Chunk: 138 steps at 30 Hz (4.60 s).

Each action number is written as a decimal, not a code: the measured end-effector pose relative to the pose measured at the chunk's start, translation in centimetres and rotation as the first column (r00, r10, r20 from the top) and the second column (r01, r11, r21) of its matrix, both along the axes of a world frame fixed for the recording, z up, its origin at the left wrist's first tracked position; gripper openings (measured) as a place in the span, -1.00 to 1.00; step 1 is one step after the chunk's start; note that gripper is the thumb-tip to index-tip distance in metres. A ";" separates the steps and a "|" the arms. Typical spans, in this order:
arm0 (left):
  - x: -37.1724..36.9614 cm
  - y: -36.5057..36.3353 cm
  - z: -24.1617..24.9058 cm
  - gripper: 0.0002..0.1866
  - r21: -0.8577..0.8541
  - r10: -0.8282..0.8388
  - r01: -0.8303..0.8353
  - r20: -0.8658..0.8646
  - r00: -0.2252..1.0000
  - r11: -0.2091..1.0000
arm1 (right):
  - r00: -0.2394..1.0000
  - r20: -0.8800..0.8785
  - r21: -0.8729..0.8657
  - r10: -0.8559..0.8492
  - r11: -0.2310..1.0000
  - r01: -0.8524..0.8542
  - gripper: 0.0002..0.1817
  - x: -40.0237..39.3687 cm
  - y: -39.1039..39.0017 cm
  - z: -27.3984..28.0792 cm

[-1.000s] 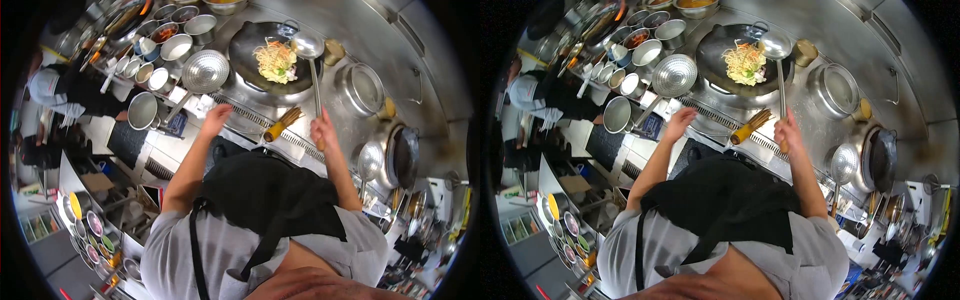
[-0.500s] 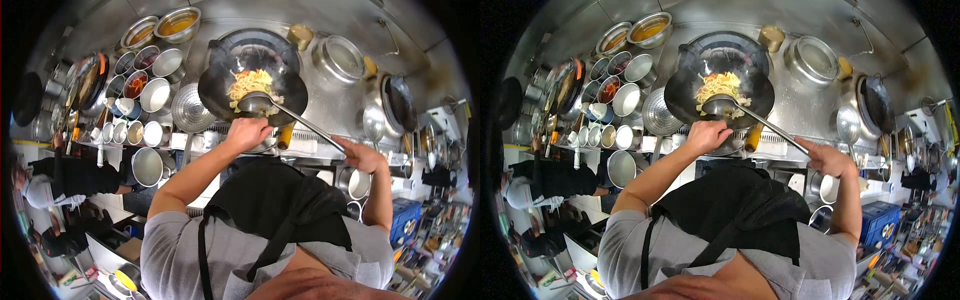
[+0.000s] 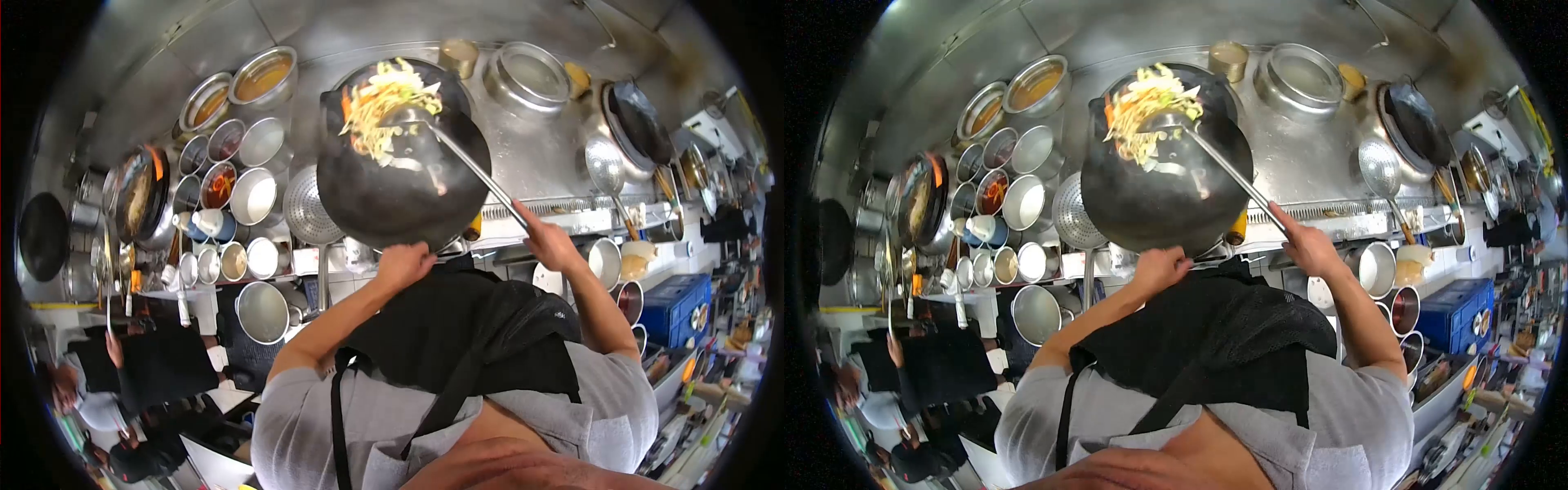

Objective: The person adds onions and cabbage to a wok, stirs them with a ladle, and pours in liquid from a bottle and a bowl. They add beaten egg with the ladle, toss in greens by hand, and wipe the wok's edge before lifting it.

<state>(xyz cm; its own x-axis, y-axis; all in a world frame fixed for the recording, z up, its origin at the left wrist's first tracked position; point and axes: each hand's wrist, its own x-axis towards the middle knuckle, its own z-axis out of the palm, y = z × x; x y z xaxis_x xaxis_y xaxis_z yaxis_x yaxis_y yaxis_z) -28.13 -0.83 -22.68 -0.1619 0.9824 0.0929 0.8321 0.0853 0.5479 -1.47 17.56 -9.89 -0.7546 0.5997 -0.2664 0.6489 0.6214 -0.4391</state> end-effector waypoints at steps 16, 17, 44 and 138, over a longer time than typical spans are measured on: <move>-5.5 12.8 -4.5 -0.80 0.208 0.319 -0.312 0.002 0.948 0.927 | 0.500 -0.483 -0.829 -0.719 0.560 0.006 -0.25 3.5 17.4 -3.4; -5.2 13.1 -4.3 -0.80 0.204 0.318 -0.311 -0.001 0.948 0.928 | 0.384 -0.469 -0.867 -0.795 0.498 -0.027 -0.34 3.2 19.8 -2.1; -1.9 14.8 -2.2 -0.79 0.204 0.432 -0.429 0.032 0.901 0.880 | 0.095 -0.016 -0.750 -0.995 -0.051 -0.660 -0.89 5.7 37.2 -2.3; 2.8 -19.9 -9.8 -0.65 -0.606 0.825 -0.573 0.289 0.486 0.551 | -0.019 0.008 -0.782 -1.000 0.006 -0.624 -0.95 3.4 36.5 -0.6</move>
